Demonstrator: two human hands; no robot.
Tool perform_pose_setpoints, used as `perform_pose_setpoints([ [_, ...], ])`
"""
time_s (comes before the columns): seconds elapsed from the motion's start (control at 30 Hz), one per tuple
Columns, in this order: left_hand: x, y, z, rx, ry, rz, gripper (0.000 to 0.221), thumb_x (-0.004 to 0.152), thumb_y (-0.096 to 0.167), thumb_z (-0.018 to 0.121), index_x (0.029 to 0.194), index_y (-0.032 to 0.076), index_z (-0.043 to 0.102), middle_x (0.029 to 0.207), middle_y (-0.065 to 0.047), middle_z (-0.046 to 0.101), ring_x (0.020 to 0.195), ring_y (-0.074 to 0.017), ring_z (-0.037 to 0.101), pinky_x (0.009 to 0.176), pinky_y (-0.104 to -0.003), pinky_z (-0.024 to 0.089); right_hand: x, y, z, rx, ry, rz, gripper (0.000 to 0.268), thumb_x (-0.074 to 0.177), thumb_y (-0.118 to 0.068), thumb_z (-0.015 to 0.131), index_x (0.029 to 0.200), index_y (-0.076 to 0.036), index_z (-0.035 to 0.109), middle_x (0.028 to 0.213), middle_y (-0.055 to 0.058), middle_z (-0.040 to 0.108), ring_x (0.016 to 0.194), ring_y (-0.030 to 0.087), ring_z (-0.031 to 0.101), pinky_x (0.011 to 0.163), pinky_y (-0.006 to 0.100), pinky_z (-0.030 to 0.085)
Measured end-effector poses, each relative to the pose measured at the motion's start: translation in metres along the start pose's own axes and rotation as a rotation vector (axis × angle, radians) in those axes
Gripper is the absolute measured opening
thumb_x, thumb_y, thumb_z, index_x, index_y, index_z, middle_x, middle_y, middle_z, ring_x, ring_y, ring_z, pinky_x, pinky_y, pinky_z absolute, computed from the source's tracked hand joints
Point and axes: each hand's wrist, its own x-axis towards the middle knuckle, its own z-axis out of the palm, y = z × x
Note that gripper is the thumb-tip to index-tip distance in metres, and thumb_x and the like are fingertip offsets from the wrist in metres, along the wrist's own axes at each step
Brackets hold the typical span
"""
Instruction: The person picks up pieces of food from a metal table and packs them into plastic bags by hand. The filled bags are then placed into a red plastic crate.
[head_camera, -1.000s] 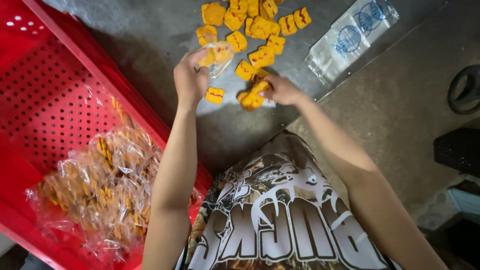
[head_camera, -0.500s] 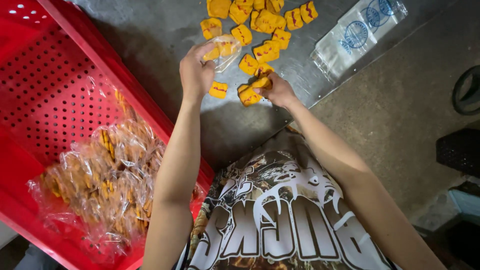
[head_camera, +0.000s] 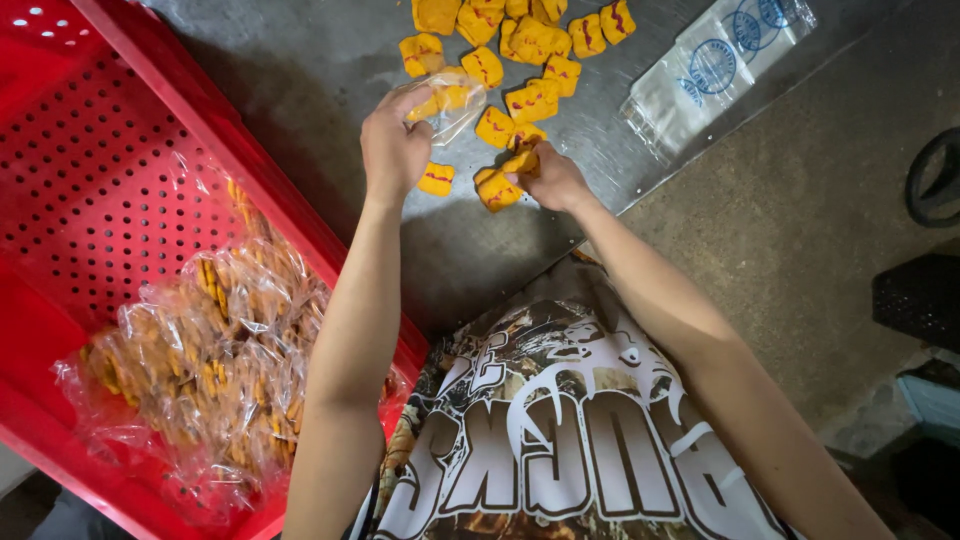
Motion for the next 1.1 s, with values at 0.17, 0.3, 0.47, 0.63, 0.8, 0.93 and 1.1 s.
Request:
perform_pose_setpoints([
  [0.17, 0.0, 0.008, -0.002, 0.024, -0.029, -0.055, 0.045, 0.079, -0.002, 0.059, 0.12, 0.007, 0.075, 0.126, -0.01, 0.073, 0.094, -0.0272, 0.073, 0.082, -0.032, 0.055, -0.001, 0.0, 0.001, -0.008, 0.001, -0.018, 0.076, 0.088, -0.051, 0.074, 0.139, -0.001, 0.048, 0.122, 0.023, 0.068, 0.119, 0.04, 0.062, 0.1, 0.045, 0.048],
  [0.3, -0.002, 0.008, -0.002, 0.023, -0.047, -0.08, 0.045, 0.079, 0.0, 0.059, 0.121, 0.008, 0.074, 0.128, -0.01, 0.072, 0.092, -0.0272, 0.073, 0.083, -0.032, 0.055, -0.003, 0.001, 0.001, -0.002, -0.011, -0.02, 0.072, 0.091, -0.049, 0.073, 0.137, 0.0, 0.048, 0.119, 0.025, 0.069, 0.118, 0.041, 0.064, 0.099, 0.046, 0.049],
  [0.47, -0.002, -0.003, 0.002, 0.029, -0.041, 0.022, 0.045, 0.08, -0.001, 0.06, 0.122, 0.007, 0.074, 0.131, -0.012, 0.071, 0.109, -0.0288, 0.071, 0.088, -0.033, 0.055, -0.015, -0.003, -0.006, 0.193, -0.019, -0.027, 0.06, 0.091, -0.038, 0.077, 0.134, -0.004, 0.054, 0.101, 0.019, 0.072, 0.086, 0.03, 0.068, 0.078, 0.039, 0.053],
  [0.63, -0.002, 0.002, 0.0, -0.011, -0.072, -0.04, 0.047, 0.079, -0.002, 0.058, 0.122, 0.008, 0.073, 0.133, -0.01, 0.07, 0.109, -0.0269, 0.072, 0.083, -0.032, 0.056, -0.013, 0.013, 0.0, 0.507, -0.106, -0.141, 0.048, 0.094, -0.02, 0.077, 0.133, -0.006, 0.054, 0.088, 0.006, 0.066, 0.068, 0.01, 0.059, 0.061, 0.027, 0.05],
  [0.8, -0.001, 0.005, -0.003, -0.026, -0.086, -0.042, 0.048, 0.079, -0.003, 0.057, 0.122, 0.008, 0.073, 0.134, -0.01, 0.07, 0.111, -0.0273, 0.071, 0.083, -0.032, 0.057, -0.009, 0.031, 0.011, 0.679, -0.14, -0.17, 0.04, 0.095, -0.015, 0.077, 0.129, -0.006, 0.058, 0.092, 0.002, 0.066, 0.07, 0.008, 0.058, 0.063, 0.024, 0.05],
  [0.93, -0.001, 0.002, 0.001, 0.011, -0.077, 0.039, 0.047, 0.08, -0.003, 0.059, 0.123, 0.007, 0.074, 0.133, -0.011, 0.07, 0.119, -0.0309, 0.068, 0.088, -0.034, 0.057, -0.011, 0.028, 0.014, 0.616, -0.018, -0.227, 0.045, 0.095, -0.02, 0.079, 0.128, -0.005, 0.054, 0.101, 0.004, 0.066, 0.084, 0.012, 0.06, 0.073, 0.028, 0.051],
  [1.1, -0.002, 0.006, 0.0, 0.005, -0.101, -0.036, 0.047, 0.079, -0.002, 0.059, 0.123, 0.009, 0.073, 0.134, -0.01, 0.068, 0.114, -0.0305, 0.069, 0.087, -0.034, 0.056, -0.01, 0.024, 0.018, 0.396, 0.093, -0.257, 0.049, 0.094, -0.029, 0.079, 0.127, -0.003, 0.054, 0.109, 0.012, 0.071, 0.102, 0.023, 0.069, 0.092, 0.035, 0.053],
])
